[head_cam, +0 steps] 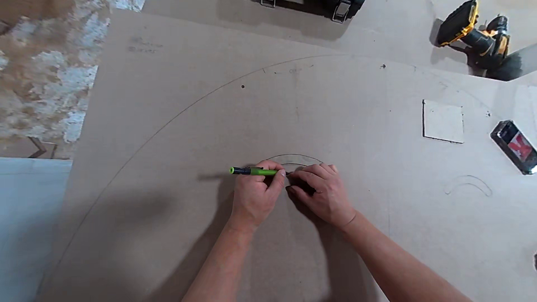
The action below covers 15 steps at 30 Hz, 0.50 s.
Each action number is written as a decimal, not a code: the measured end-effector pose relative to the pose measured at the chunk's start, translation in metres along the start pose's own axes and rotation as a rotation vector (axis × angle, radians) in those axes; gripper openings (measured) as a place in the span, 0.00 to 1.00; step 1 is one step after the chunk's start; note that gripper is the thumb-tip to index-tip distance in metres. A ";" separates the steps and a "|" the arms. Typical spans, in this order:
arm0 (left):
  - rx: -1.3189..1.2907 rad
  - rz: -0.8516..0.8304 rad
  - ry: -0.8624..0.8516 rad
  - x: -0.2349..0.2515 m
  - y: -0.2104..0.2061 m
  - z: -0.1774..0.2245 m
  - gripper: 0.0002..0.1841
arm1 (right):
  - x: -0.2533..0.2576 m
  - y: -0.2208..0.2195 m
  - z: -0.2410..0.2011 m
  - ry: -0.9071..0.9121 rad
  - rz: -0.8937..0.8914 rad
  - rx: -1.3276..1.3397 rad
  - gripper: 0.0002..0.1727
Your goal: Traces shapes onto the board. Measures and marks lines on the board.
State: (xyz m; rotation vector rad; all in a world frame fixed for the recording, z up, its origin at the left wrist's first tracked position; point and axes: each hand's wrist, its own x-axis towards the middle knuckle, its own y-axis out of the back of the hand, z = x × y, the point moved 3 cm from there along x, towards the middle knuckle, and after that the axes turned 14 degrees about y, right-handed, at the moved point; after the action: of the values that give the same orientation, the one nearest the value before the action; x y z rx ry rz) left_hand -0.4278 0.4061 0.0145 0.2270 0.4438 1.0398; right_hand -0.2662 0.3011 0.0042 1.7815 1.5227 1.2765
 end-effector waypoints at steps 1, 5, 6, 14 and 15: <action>-0.001 0.001 -0.006 0.000 0.000 0.000 0.05 | 0.000 0.000 0.000 -0.001 0.002 0.000 0.14; 0.019 0.005 -0.032 0.001 -0.002 -0.001 0.05 | 0.000 0.000 0.000 0.008 0.016 0.005 0.14; 0.033 0.009 -0.036 0.001 -0.003 -0.001 0.05 | 0.000 0.000 -0.001 0.008 0.013 0.005 0.14; -0.027 0.026 0.020 -0.001 0.002 0.001 0.05 | -0.002 0.005 0.002 -0.056 0.079 0.117 0.13; -0.063 0.042 0.044 -0.004 0.005 0.000 0.05 | -0.004 0.009 0.004 -0.105 0.125 0.181 0.12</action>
State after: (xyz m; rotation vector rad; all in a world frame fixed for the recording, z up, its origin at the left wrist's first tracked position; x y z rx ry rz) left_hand -0.4329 0.4053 0.0174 0.1585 0.4467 1.1000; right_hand -0.2580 0.2962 0.0083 2.0530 1.5308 1.1108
